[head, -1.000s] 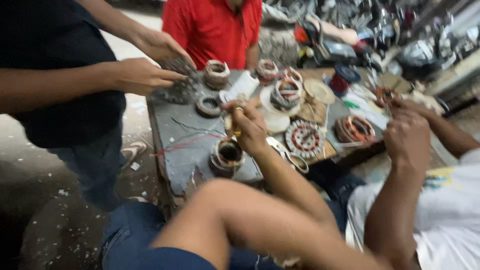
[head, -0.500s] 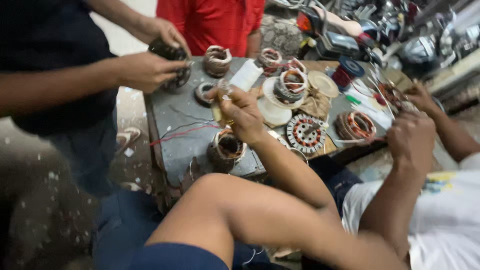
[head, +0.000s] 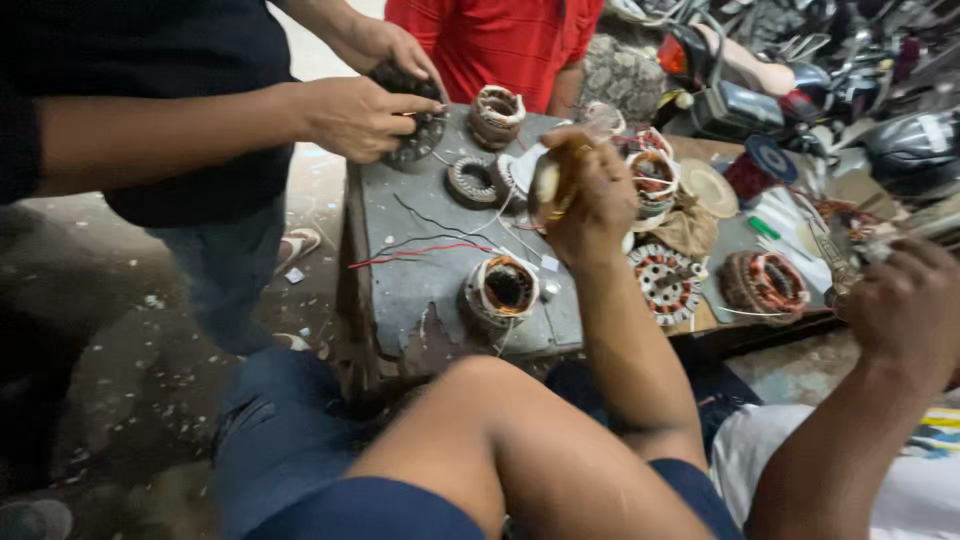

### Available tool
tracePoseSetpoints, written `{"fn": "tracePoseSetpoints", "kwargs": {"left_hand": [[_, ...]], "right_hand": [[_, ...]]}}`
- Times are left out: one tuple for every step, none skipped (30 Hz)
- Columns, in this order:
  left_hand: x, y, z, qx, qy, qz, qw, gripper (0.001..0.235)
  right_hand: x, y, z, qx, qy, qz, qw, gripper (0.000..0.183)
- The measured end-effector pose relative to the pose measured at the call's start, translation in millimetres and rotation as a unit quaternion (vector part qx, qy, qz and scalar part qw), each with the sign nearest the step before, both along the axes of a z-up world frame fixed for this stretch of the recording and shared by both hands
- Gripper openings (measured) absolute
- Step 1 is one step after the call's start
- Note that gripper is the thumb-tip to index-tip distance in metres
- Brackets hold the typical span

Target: The person winds white thread around a motor stator to secure copper windings. They pull thread from a spool, wrap it around the stator, and adjust the windings with their fingers. Other stators and tools are visible on the workbench.

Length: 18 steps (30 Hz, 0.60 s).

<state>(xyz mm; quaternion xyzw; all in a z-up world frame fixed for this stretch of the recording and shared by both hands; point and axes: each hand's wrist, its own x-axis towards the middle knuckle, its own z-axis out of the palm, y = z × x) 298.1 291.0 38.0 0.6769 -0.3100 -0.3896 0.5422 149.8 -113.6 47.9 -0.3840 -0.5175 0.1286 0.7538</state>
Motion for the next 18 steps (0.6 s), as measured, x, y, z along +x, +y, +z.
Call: {"fn": "tracePoseSetpoints", "kwargs": {"left_hand": [[-2.5, 0.4, -0.7, 0.017, -0.033, 0.023, 0.999, 0.052], [-0.6, 1.0, 5.6, 0.034, -0.074, 0.044, 0.996, 0.053], [-1.9, 2.2, 12.1, 0.034, -0.092, 0.053, 0.994, 0.052], [-8.5, -0.4, 13.6, 0.035, -0.105, 0.059, 0.992, 0.052], [-14.6, -2.9, 16.7, 0.036, -0.117, 0.066, 0.990, 0.051], [-13.7, -7.7, 24.7, 0.047, -0.104, 0.068, 0.991, 0.052], [-11.9, -9.9, 33.0, 0.058, -0.091, 0.071, 0.992, 0.052], [-9.3, -12.1, 37.4, 0.068, -0.074, 0.073, 0.992, 0.052], [-4.6, -12.7, 39.7, 0.079, -0.057, 0.074, 0.993, 0.052], [-5.7, -8.0, 26.5, 0.073, -0.037, 0.086, 0.993, 0.052], [-6.8, -3.7, 11.0, 0.066, -0.017, 0.098, 0.993, 0.053], [-8.9, 4.7, 7.5, 0.071, -0.052, 0.091, 0.992, 0.052], [-14.8, 6.6, 6.5, 0.077, -0.087, 0.083, 0.990, 0.052], [-8.7, -2.4, 19.2, 0.095, -0.125, 0.058, 0.986, 0.051], [-7.1, -9.1, 31.2, 0.116, -0.129, 0.066, 0.983, 0.052], [-17.0, -18.5, 35.3, 0.133, -0.133, 0.079, 0.979, 0.053], [-35.8, -35.9, 46.3, 0.149, -0.138, 0.092, 0.975, 0.053], [-67.9, -60.2, 43.4, 0.148, -0.162, 0.131, 0.967, 0.049]], "right_hand": [[0.5, -3.0, 1.1, 0.009, -0.002, 0.000, 1.000, 0.049], [4.3, -7.3, 6.5, 0.018, -0.013, -0.004, 1.000, 0.048], [8.3, -11.2, 12.0, 0.026, -0.023, -0.006, 0.999, 0.047], [9.3, -16.8, 14.1, 0.028, -0.026, -0.008, 0.999, 0.047], [10.9, -22.2, 16.4, 0.030, -0.028, -0.010, 0.999, 0.046], [13.9, -28.5, 18.6, 0.037, -0.030, -0.019, 0.999, 0.046], [18.3, -31.1, 21.2, 0.037, -0.032, -0.025, 0.998, 0.046], [19.9, -32.6, 22.4, 0.037, -0.028, -0.031, 0.998, 0.046], [19.9, -32.0, 22.2, 0.036, -0.025, -0.038, 0.998, 0.046], [19.0, -28.3, 21.7, 0.027, -0.029, -0.042, 0.998, 0.047], [15.6, -24.5, 19.3, 0.017, -0.032, -0.045, 0.998, 0.047], [14.0, -17.0, 20.0, 0.017, -0.044, -0.043, 0.998, 0.048], [12.2, -13.2, 20.0, 0.000, -0.034, -0.015, 0.999, 0.048], [11.5, -18.2, 18.3, -0.005, -0.024, -0.005, 1.000, 0.048], [11.7, -25.5, 15.5, -0.009, -0.014, 0.005, 1.000, 0.049], [11.4, -33.7, 11.9, -0.002, -0.005, 0.008, 1.000, 0.049], [12.1, -43.1, 8.2, 0.004, 0.005, 0.011, 1.000, 0.049], [9.3, -53.3, -2.0, 0.008, 0.026, 0.014, 1.000, 0.049]]}}
